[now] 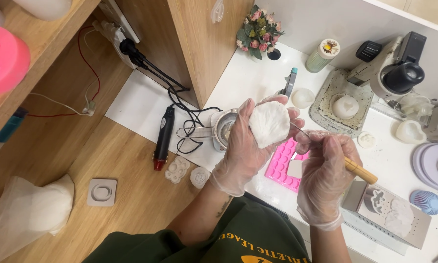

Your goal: Refining and carving details on a wax flower decoration using a sculpting tool.

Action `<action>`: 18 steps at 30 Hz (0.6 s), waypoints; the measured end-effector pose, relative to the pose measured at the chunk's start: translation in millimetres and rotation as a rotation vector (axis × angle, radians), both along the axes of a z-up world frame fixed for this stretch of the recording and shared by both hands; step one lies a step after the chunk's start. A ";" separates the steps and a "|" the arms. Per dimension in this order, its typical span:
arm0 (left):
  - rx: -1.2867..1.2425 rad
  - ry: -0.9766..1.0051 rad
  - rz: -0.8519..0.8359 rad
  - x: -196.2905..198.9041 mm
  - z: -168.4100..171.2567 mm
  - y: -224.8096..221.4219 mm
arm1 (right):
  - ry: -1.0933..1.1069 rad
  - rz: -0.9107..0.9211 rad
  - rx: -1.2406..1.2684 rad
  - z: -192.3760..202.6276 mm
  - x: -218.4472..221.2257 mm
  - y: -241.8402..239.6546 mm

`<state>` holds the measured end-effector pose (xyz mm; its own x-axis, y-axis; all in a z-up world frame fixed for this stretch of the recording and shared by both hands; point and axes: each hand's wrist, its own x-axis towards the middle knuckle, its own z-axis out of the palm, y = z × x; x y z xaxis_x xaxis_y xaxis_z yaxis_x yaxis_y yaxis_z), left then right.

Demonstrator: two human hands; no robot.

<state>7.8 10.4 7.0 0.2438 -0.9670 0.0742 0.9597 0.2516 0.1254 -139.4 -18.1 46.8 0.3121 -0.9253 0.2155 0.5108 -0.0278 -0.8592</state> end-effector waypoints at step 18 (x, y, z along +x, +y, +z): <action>0.016 -0.093 -0.056 8.6 8.4 6.8 | 0.028 0.071 0.038 2.1 5.0 -11.7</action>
<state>16.3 17.3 15.4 0.1819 -0.9802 0.0780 0.9563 0.1948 0.2180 -134.4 -29.8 49.0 0.3825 -0.9080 0.1710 0.4862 0.0405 -0.8729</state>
